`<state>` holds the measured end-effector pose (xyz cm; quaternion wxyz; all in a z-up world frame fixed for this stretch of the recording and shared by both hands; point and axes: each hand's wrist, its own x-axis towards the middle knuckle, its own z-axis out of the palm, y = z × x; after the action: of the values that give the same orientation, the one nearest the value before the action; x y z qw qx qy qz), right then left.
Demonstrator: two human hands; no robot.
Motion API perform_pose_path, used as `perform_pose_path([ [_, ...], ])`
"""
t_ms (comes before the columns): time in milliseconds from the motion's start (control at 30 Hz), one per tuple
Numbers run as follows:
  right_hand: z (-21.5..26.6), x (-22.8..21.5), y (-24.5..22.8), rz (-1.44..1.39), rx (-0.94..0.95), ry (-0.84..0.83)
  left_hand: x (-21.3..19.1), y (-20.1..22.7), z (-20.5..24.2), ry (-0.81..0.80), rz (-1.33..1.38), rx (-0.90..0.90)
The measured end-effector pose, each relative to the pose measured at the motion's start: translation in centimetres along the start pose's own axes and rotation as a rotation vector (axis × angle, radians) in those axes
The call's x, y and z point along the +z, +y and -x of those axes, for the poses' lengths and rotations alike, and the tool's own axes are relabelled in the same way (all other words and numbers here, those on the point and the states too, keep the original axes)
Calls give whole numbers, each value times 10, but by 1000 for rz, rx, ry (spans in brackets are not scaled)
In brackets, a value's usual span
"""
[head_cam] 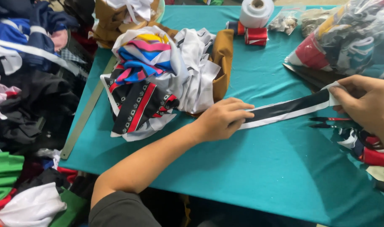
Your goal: Folding and aligning small black and white fabric strips on a work table in a sewing factory.
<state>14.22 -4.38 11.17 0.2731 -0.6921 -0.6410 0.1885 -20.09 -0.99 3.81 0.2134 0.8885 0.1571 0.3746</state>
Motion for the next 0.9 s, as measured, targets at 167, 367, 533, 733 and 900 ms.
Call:
perform_pose_path([
  [167,-2,11,-29,-128,-15,-19,0,-14,8,93,-2,-168],
  [367,10,23,-103,-23,-3,-145,0,-16,8,112,49,-309],
  [533,8,59,-108,-131,-60,-199,-1,-12,3,203,97,-417],
  [733,10,96,-116,-105,19,-363,-5,-15,-1,157,187,-616],
  [900,8,121,-108,-170,-114,-345,2,-22,4,224,231,-590],
])
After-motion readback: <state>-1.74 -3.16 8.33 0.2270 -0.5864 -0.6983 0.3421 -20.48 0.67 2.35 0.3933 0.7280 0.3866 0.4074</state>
